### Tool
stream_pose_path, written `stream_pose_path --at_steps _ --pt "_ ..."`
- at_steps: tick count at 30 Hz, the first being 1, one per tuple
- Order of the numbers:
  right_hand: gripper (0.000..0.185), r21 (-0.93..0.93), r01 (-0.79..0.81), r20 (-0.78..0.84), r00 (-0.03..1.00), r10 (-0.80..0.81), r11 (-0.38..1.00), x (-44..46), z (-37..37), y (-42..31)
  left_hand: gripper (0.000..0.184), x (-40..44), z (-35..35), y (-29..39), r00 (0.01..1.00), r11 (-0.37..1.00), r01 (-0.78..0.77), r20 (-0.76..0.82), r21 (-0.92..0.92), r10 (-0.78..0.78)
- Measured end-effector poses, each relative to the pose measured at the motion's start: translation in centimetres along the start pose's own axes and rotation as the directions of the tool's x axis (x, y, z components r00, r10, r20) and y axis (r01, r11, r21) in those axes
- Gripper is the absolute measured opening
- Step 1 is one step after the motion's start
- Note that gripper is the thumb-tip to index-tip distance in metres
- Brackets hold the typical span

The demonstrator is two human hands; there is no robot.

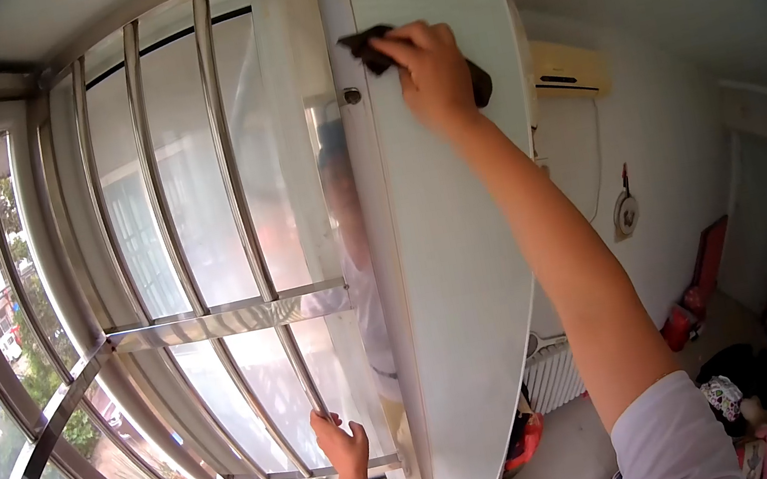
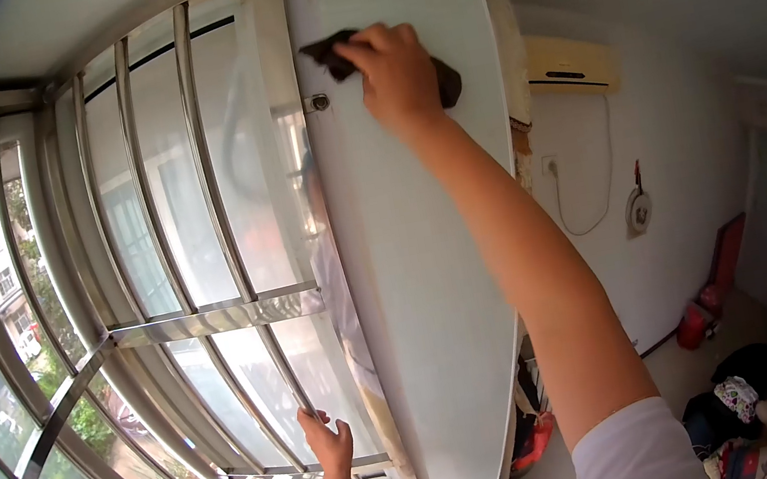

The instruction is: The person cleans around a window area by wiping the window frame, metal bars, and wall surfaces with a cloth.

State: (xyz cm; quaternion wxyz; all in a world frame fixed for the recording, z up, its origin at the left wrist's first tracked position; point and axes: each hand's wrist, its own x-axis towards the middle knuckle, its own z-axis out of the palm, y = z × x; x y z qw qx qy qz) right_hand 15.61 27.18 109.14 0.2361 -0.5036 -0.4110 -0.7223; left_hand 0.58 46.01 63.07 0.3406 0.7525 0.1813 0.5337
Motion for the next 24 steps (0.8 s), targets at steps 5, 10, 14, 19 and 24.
stream_pose_path --at_steps 5,10,14,19,24 --pt "0.038 0.126 0.2 0.166 0.961 -0.22 0.972 -7.8 -3.0 -1.9 0.049 0.0 -0.5 -0.3 0.999 1.0 -0.011 0.032 -0.02 0.011" --pt "0.037 0.118 0.313 0.209 0.92 -0.332 0.942 -5.5 -3.7 0.2 0.048 0.2 -0.6 0.0 0.998 0.999 -0.05 0.036 0.018 0.049" --pt "0.034 -0.023 0.039 0.007 0.999 -0.039 0.999 2.0 -0.9 1.9 0.051 0.1 -0.5 -0.2 0.996 0.996 -0.077 0.041 0.052 0.075" --pt "0.033 0.007 0.072 -0.034 0.997 -0.072 0.997 2.1 0.2 0.8 0.051 -0.2 -0.4 0.1 0.999 0.998 -0.042 0.02 0.05 0.041" --pt "0.042 0.209 0.214 0.19 0.948 -0.255 0.954 -4.4 -2.7 -0.9 0.049 0.1 -0.7 0.0 0.999 1.0 -0.017 0.05 0.01 0.017"
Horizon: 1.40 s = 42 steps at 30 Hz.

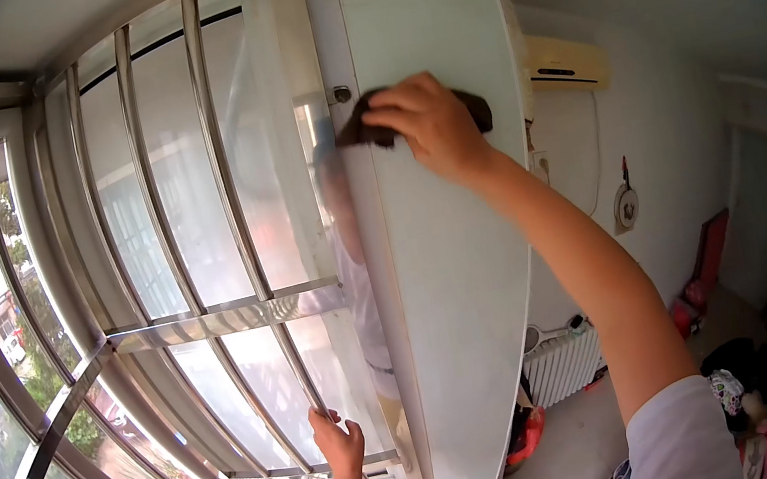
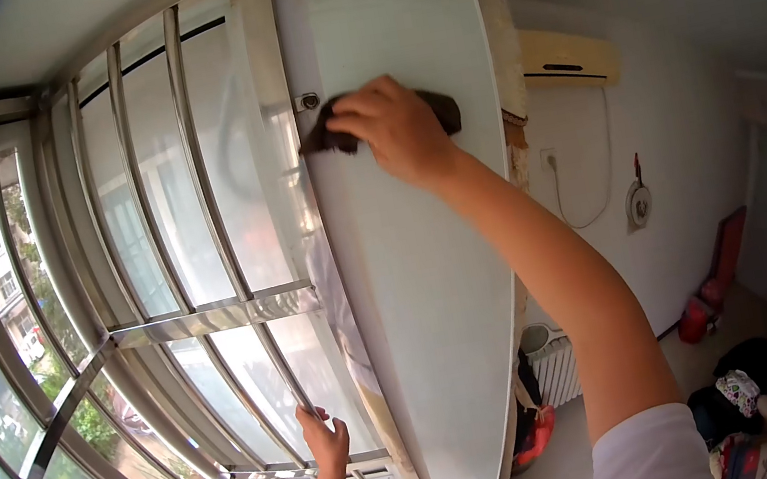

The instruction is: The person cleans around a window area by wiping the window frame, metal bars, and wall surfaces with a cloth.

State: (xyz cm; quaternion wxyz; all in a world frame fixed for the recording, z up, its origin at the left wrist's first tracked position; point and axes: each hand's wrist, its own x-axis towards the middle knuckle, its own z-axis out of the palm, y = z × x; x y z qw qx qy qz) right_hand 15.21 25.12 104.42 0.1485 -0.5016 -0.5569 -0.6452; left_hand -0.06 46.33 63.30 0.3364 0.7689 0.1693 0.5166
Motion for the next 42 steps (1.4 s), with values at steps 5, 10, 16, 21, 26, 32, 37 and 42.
stream_pose_path --at_steps 5,10,16,21,26,32,37,42 --pt "0.027 0.057 0.052 0.128 0.99 -0.059 0.997 -11.2 -1.2 -5.4 0.048 0.1 -0.1 -0.4 0.999 0.999 -0.032 0.027 -0.007 0.032" --pt "0.023 0.162 0.21 0.168 0.957 -0.237 0.964 -16.4 -3.2 -6.3 0.047 0.0 -0.1 0.2 0.999 0.999 -0.037 0.008 0.008 0.037" --pt "0.034 -0.25 -0.084 -0.05 0.996 0.073 0.965 -6.0 -6.6 5.8 0.045 -0.1 0.1 0.3 0.999 0.999 -0.031 -0.014 0.033 0.031" --pt "0.046 -0.239 -0.461 -0.363 0.859 0.362 0.855 -2.3 -3.1 5.7 0.044 0.0 0.5 1.0 0.999 0.998 0.005 -0.042 0.06 -0.003" --pt "0.041 -0.17 -0.218 -0.187 0.965 0.185 0.961 -4.4 -1.0 1.0 0.045 -0.2 1.0 0.4 0.998 0.999 0.008 -0.06 0.047 -0.005" --pt "0.034 -0.038 -0.106 -0.087 0.991 0.102 0.994 -13.0 1.8 -8.6 0.044 -0.1 1.0 -0.3 0.999 1.0 0.026 -0.027 -0.008 -0.026" --pt "0.03 0.04 -0.083 0.012 0.997 0.083 0.996 -22.2 2.9 -17.6 0.043 0.1 -0.1 -0.1 0.995 0.997 0.061 0.077 -0.051 -0.057" --pt "0.025 0.108 -0.084 0.114 0.991 0.071 0.991 -31.4 4.2 -23.2 0.048 0.1 -0.4 -0.7 0.99 0.996 0.048 0.135 -0.079 -0.037"
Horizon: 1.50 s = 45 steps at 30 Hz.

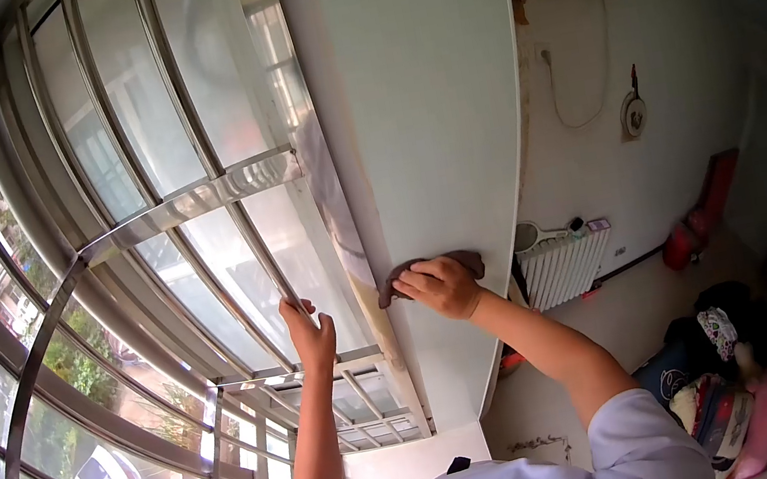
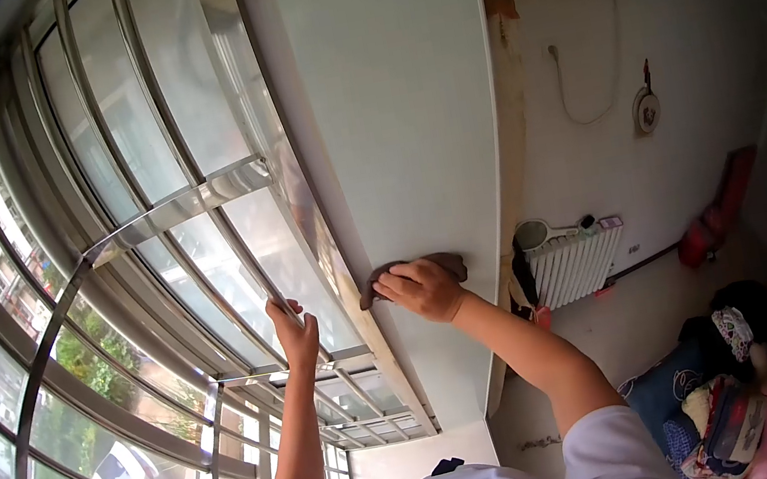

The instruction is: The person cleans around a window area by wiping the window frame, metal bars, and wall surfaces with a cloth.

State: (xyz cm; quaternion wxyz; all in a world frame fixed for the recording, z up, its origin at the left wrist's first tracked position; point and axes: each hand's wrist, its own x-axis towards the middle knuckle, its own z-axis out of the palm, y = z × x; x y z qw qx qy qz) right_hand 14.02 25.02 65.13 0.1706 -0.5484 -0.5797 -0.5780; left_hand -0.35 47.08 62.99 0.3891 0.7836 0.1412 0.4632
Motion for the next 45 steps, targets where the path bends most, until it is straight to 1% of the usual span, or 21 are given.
stream_pose_path --at_steps 2,4,6,8,9,11,12,13,14,16,18,22,27,31,33,36,38,39,41,42,45 --pt "0.024 -0.015 0.017 0.046 0.999 -0.016 1.0 -1.9 -0.4 -0.5 0.048 0.0 -0.1 0.1 1.0 0.999 -0.017 0.011 -0.027 0.018" --pt "0.022 0.06 0.148 0.093 0.984 -0.153 0.987 -1.2 -1.1 0.7 0.049 0.1 -0.1 0.5 1.0 1.0 0.001 0.029 -0.028 0.0" --pt "0.024 -0.005 0.216 0.148 0.966 -0.213 0.976 0.7 -3.2 3.6 0.049 -0.1 -0.3 0.4 0.999 0.999 -0.04 0.025 0.025 0.039" --pt "0.028 -0.124 0.149 0.045 0.988 -0.144 0.981 3.6 -4.4 7.7 0.048 0.0 -0.2 0.3 0.998 0.997 -0.063 0.019 0.054 0.062" --pt "0.031 -0.23 0.107 0.054 0.994 -0.097 0.967 5.5 -6.2 10.2 0.048 0.0 -0.1 0.1 0.996 0.992 -0.09 0.008 0.085 0.09" --pt "0.037 -0.421 -0.193 -0.12 0.98 0.156 0.886 9.9 -9.0 13.9 0.047 0.0 0.2 0.0 0.996 0.993 -0.086 0.0 0.081 0.086" --pt "0.042 -0.402 -0.307 -0.257 0.942 0.216 0.863 11.7 -9.6 15.2 0.047 0.0 0.2 0.1 0.996 0.993 -0.084 -0.002 0.08 0.084" --pt "0.045 -0.35 -0.365 -0.377 0.898 0.228 0.863 12.8 -9.4 15.7 0.047 0.0 0.3 0.1 0.997 0.994 -0.079 -0.008 0.072 0.08" --pt "0.047 -0.358 -0.392 -0.438 0.872 0.219 0.847 12.6 -8.3 15.7 0.047 0.1 0.5 0.1 0.997 0.995 -0.073 0.0 0.072 0.073" --pt "0.049 -0.351 -0.45 -0.457 0.848 0.269 0.821 11.8 -7.0 14.1 0.05 0.0 0.4 0.2 0.996 0.992 -0.086 -0.004 0.095 0.087" --pt "0.045 -0.303 -0.457 -0.407 0.856 0.319 0.836 9.2 -5.7 11.2 0.055 -0.3 0.5 0.4 0.996 0.993 -0.089 -0.012 0.081 0.091" --pt "0.022 -0.249 -0.348 -0.278 0.92 0.278 0.904 -1.2 -2.6 4.7 0.059 -0.1 0.7 0.1 0.995 0.988 -0.099 -0.015 0.119 0.101" --pt "0.031 -0.175 -0.403 -0.01 0.913 0.408 0.898 -14.7 -0.6 -4.0 0.063 -0.2 0.3 -0.6 0.991 0.982 -0.136 0.035 0.13 0.133" --pt "0.035 -0.089 -0.417 0.078 0.903 0.423 0.905 -13.1 -2.4 -2.2 0.066 0.0 0.2 -0.8 0.99 0.977 -0.14 0.047 0.16 0.134" --pt "0.032 -0.117 -0.399 -0.034 0.917 0.398 0.909 -8.1 -4.1 1.2 0.067 0.0 0.5 -0.7 0.991 0.978 -0.133 0.036 0.162 0.129" --pt "0.04 -0.165 -0.505 -0.238 0.854 0.463 0.847 2.2 -5.3 6.4 0.067 -0.1 0.7 -0.6 0.992 0.971 -0.127 0.016 0.205 0.127" --pt "0.043 -0.131 -0.521 -0.348 0.821 0.453 0.843 9.0 -5.6 8.3 0.056 -0.1 0.6 0.4 0.997 0.986 -0.075 0.012 0.147 0.074" --pt "0.043 -0.123 -0.501 -0.357 0.828 0.432 0.857 10.6 -4.9 8.2 0.058 -0.1 0.6 0.2 0.995 0.982 -0.1 0.008 0.157 0.1" --pt "0.04 -0.164 -0.426 -0.346 0.869 0.352 0.89 10.8 -3.5 7.5 0.059 -0.3 0.4 -0.2 0.996 0.984 -0.089 0.022 0.157 0.086" --pt "0.037 -0.125 -0.396 -0.297 0.89 0.347 0.91 9.6 -2.7 6.2 0.061 0.0 0.6 -0.2 0.996 0.985 -0.091 0.029 0.146 0.087" --pt "0.034 -0.098 -0.281 -0.183 0.948 0.26 0.955 2.3 0.2 0.7 0.065 -0.2 0.8 -0.1 0.996 0.987 -0.09 -0.01 0.136 0.093"
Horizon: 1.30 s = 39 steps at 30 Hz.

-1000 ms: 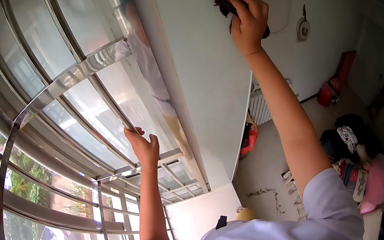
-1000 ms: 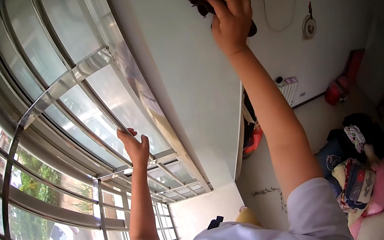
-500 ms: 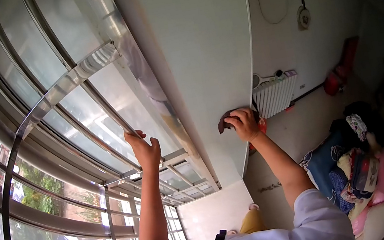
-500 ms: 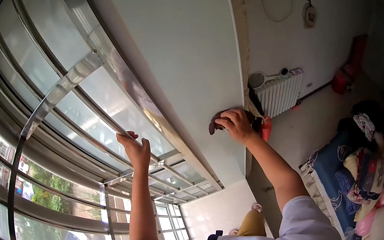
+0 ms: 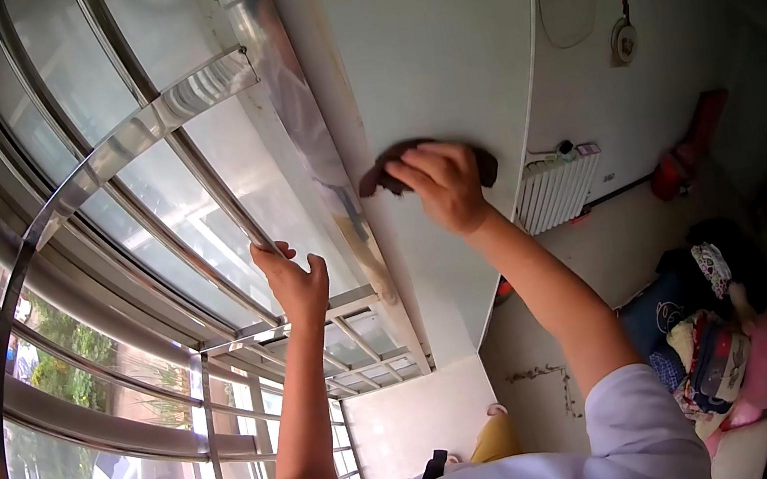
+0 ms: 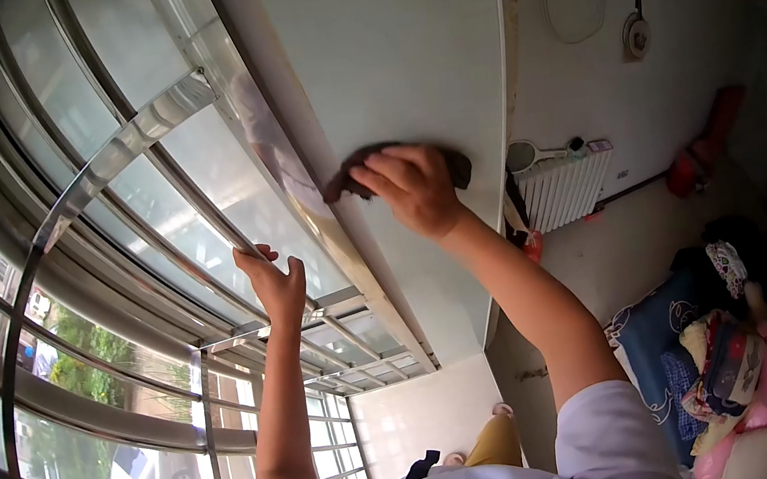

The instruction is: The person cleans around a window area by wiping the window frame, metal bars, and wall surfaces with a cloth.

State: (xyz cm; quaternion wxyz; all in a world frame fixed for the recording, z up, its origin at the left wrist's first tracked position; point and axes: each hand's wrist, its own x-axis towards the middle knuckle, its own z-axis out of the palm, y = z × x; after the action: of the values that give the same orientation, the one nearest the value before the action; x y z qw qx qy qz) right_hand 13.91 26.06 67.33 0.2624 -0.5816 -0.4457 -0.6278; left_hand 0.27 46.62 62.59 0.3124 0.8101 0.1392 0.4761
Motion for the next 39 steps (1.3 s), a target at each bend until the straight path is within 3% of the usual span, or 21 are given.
stream_pose_path --at_steps 6,11,13,15,17,19,21,24,25,27,30,35,39 --pt "0.023 0.196 0.02 0.355 0.931 -0.09 0.98 -18.1 -0.8 -5.6 0.064 0.0 0.0 -0.3 1.0 0.998 -0.026 -0.012 0.057 0.027" --pt "0.02 0.228 0.041 0.606 0.776 -0.175 0.973 -19.5 -3.5 -4.5 0.061 -0.1 -0.2 -0.4 1.0 0.997 -0.022 0.015 0.068 0.021" --pt "0.023 0.175 0.072 0.445 0.884 -0.145 0.982 -13.9 -3.7 -2.4 0.061 0.0 -0.3 0.0 1.0 0.998 0.001 0.027 0.068 -0.003" --pt "0.026 0.169 0.11 0.315 0.936 -0.159 0.979 -7.3 -3.7 0.1 0.061 0.0 -0.1 0.0 1.0 0.998 0.007 0.018 0.069 -0.008" --pt "0.029 0.015 0.13 0.25 0.96 -0.13 0.991 -0.3 -4.2 2.5 0.061 -0.3 -0.1 0.0 1.0 0.997 0.009 0.014 0.076 -0.01" --pt "0.039 -0.086 0.02 0.039 0.999 -0.017 0.996 6.2 -3.7 5.6 0.061 -0.1 0.0 0.1 1.0 0.998 0.001 0.004 0.07 -0.002" --pt "0.049 -0.16 -0.032 -0.11 0.994 0.015 0.987 12.4 -4.1 7.7 0.062 0.0 -0.1 -0.2 1.0 0.998 -0.015 0.008 0.058 0.015" --pt "0.058 -0.041 -0.24 -0.302 0.928 0.217 0.97 16.0 -2.1 8.8 0.069 -0.1 0.2 -0.4 0.999 0.997 -0.032 -0.03 0.07 0.034" --pt "0.058 -0.037 -0.24 -0.298 0.929 0.218 0.97 15.5 -1.7 8.4 0.069 -0.2 0.3 -0.4 0.999 0.997 -0.027 -0.031 0.073 0.029" --pt "0.058 -0.074 -0.112 -0.197 0.976 0.095 0.991 13.3 -1.4 6.6 0.069 -0.1 0.3 -0.2 0.999 0.999 0.011 -0.037 0.042 -0.01" --pt "0.039 -0.017 -0.018 -0.07 0.997 0.017 1.0 6.0 -0.2 2.7 0.068 0.0 0.3 -0.2 0.999 0.999 -0.003 -0.039 0.042 0.005" --pt "0.032 0.11 -0.017 0.153 0.988 0.0 0.994 -9.3 -0.5 -3.2 0.063 -0.1 -0.1 -0.2 1.0 0.998 -0.023 -0.018 0.052 0.024" --pt "0.023 0.21 -0.067 0.419 0.908 -0.028 0.975 -18.4 -2.8 -5.5 0.061 0.2 -0.3 -0.9 0.999 0.998 -0.035 0.037 0.052 0.033"
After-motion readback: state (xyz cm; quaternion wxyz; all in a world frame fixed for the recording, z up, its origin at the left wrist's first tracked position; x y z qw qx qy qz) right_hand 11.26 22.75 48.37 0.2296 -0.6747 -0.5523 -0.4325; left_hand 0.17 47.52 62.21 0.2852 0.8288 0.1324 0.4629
